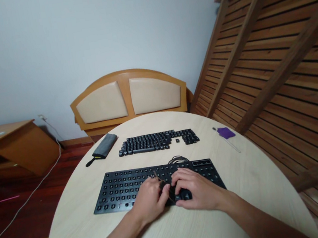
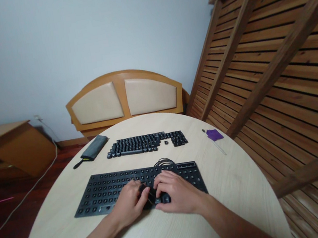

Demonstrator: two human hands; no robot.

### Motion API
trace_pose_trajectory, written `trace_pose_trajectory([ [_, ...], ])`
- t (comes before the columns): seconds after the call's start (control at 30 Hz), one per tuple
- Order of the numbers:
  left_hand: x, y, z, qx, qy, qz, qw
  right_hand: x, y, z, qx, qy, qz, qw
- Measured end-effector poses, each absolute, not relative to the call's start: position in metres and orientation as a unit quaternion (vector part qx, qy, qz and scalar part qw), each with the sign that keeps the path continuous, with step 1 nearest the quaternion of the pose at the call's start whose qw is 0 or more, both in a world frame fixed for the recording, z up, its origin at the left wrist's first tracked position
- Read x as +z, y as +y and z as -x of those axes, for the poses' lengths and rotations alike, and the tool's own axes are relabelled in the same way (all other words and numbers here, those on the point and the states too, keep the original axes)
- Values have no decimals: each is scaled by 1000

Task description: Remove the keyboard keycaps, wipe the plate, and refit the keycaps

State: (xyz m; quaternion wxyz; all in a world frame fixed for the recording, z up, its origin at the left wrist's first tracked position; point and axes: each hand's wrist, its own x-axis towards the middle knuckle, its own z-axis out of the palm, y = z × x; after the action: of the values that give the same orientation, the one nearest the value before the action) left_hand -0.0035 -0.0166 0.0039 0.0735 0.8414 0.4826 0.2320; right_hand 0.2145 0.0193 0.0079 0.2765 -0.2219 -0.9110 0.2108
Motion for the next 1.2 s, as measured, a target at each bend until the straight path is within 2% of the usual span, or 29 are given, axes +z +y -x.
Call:
trace_pose_trajectory([
  [0.37,1,-14,6,230,483,-825,180,6,23,-216,259,-898,227,273],
  [1.2,3,-15,9,251,476,-813,224,7,23,-217,302,-881,236,279],
])
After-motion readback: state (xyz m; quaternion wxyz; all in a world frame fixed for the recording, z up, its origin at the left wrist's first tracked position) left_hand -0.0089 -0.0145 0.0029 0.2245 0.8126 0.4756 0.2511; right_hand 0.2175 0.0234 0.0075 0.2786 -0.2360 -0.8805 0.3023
